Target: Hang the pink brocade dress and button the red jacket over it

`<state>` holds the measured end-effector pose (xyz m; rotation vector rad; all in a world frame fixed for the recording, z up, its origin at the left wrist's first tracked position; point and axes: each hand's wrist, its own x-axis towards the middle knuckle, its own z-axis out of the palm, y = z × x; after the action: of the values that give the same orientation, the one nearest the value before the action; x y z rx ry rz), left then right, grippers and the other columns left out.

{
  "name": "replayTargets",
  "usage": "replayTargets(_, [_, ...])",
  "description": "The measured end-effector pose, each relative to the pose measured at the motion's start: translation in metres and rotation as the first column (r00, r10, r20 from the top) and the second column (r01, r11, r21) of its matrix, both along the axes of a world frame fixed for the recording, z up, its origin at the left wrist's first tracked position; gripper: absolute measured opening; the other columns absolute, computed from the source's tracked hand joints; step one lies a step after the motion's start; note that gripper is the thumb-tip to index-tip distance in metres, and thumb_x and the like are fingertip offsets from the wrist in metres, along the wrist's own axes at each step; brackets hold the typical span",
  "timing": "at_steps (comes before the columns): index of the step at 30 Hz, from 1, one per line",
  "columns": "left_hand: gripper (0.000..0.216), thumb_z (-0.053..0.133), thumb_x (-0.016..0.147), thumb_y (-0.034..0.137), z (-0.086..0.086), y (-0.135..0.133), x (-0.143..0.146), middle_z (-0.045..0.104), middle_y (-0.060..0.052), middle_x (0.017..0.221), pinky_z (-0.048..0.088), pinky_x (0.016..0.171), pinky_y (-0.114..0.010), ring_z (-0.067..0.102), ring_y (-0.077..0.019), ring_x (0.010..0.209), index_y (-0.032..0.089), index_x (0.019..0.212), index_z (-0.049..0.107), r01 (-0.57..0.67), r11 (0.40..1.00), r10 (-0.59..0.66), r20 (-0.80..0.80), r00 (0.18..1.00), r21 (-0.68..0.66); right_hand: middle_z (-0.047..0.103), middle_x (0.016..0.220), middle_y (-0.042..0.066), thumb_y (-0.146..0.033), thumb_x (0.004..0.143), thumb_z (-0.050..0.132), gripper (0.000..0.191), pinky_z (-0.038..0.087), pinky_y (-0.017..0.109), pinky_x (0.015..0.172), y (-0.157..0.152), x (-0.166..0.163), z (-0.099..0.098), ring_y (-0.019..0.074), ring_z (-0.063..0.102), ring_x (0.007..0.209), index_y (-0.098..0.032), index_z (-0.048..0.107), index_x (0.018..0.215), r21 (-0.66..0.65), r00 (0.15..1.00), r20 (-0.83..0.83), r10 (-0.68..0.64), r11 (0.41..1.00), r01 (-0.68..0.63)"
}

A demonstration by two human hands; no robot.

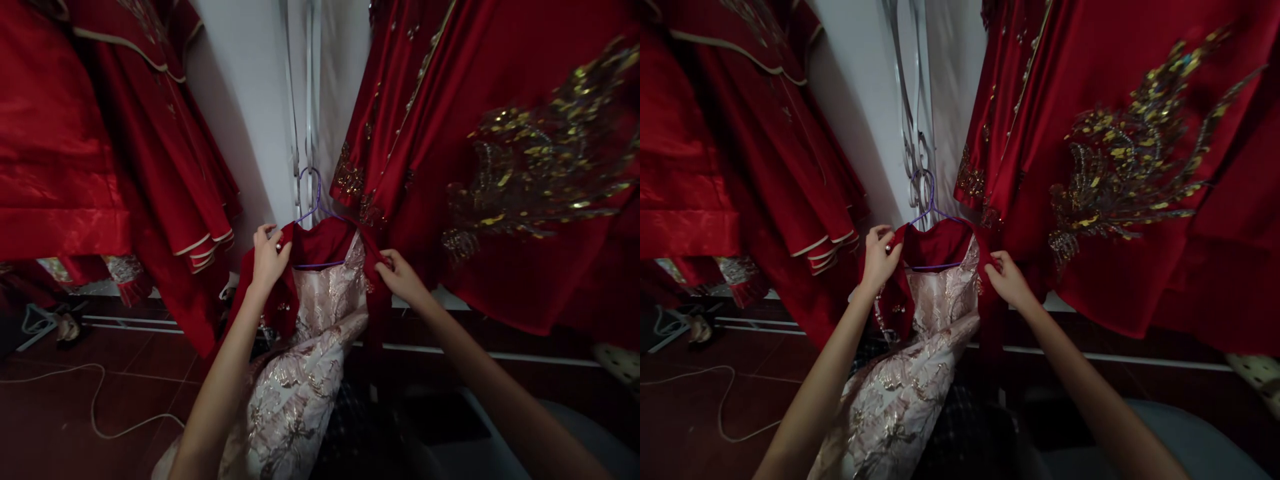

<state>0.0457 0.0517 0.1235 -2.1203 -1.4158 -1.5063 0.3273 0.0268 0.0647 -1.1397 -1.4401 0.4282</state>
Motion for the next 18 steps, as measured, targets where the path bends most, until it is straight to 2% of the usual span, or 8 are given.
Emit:
replayTargets(2, [0.006,0.056,0.076,0.023,-0.004,-0.009,0.001,0.052,-0.008,0.099,0.039,0.085,-0.033,0.049,-0.0209,0.094,0.018,0.077,0.057,-0.037,0.999,0.037,-0.019,0.999,0.025,0.057,0.079,0.002,-0.027,0.069,0.054,0.02,0.048,0.029,0.069,0.007,-0.008,-0.002,0.0144,0.056,0.072,-0.022,0.045,0.086,0.05,0.999,-0.039,-0.002,0.999,0.004])
replayTargets(4, [0.011,0.052,0.079,0.025,-0.008,-0.016,0.003,0.052,-0.005,0.083,0.039,0.075,-0.029,0.05,-0.0177,0.08,0.018,0.072,0.055,-0.016,0.999,0.014,-0.054,0.998,-0.035,0.055,0.082,0.002,-0.024,0.067,0.054,0.021,0.046,0.028,0.071,0.012,-0.018,-0.001,0.014,0.056,0.075,-0.022,0.044,0.086,0.087,0.999,-0.031,0.019,0.996,-0.016])
replayTargets(7, [0.02,0.046,0.082,0.027,-0.013,-0.02,0.009,0.049,-0.001,0.068,0.036,0.063,-0.025,0.048,-0.0135,0.065,0.018,0.064,0.05,0.099,0.984,-0.12,-0.137,0.983,-0.148,0.053,0.08,0.001,-0.02,0.067,0.051,0.017,0.045,0.028,0.071,0.019,-0.042,0.002,0.013,0.053,0.071,-0.022,0.045,0.082,0.075,0.998,0.004,0.065,0.995,-0.065])
replayTargets(10, [0.018,0.049,0.079,0.026,-0.017,-0.019,0.024,0.05,0.0,0.065,0.034,0.061,-0.023,0.049,-0.013,0.064,0.018,0.063,0.048,0.182,0.96,-0.226,-0.202,0.953,-0.212,0.053,0.076,0.0,-0.019,0.066,0.049,0.014,0.044,0.029,0.072,0.023,-0.075,0.002,0.0137,0.052,0.069,-0.022,0.046,0.079,0.031,0.988,-0.049,0.145,0.989,-0.143])
replayTargets(12, [0.015,0.05,0.076,0.022,-0.02,-0.018,0.035,0.052,0.0,0.065,0.033,0.061,-0.023,0.049,-0.0128,0.064,0.018,0.062,0.048,0.239,0.932,-0.3,-0.211,0.93,-0.272,0.054,0.073,-0.001,-0.019,0.066,0.045,0.009,0.044,0.03,0.074,0.024,-0.094,-0.002,0.0139,0.052,0.071,-0.022,0.045,0.075,-0.023,0.961,-0.117,0.249,0.967,-0.253])
replayTargets(15, [0.006,0.053,0.073,0.017,-0.027,-0.023,0.047,0.056,0.0,0.071,0.035,0.061,-0.022,0.051,-0.0124,0.066,0.018,0.067,0.05,0.316,0.885,-0.385,-0.157,0.909,-0.341,0.054,0.073,-0.002,-0.021,0.067,0.043,0.006,0.044,0.029,0.077,0.017,-0.107,-0.007,0.0133,0.053,0.073,-0.021,0.045,0.073,-0.04,0.929,-0.162,0.332,0.939,-0.343])
replayTargets(18, [0.007,0.057,0.07,0.018,-0.039,-0.036,0.05,0.057,0.0,0.075,0.038,0.065,-0.023,0.052,-0.013,0.07,0.018,0.074,0.052,0.321,0.893,-0.334,0.015,0.943,-0.315,0.055,0.078,-0.002,-0.021,0.066,0.047,0.011,0.042,0.029,0.082,0.003,-0.106,-0.006,0.0125,0.054,0.079,-0.021,0.047,0.077,-0.021,0.896,-0.23,0.38,0.918,-0.395])
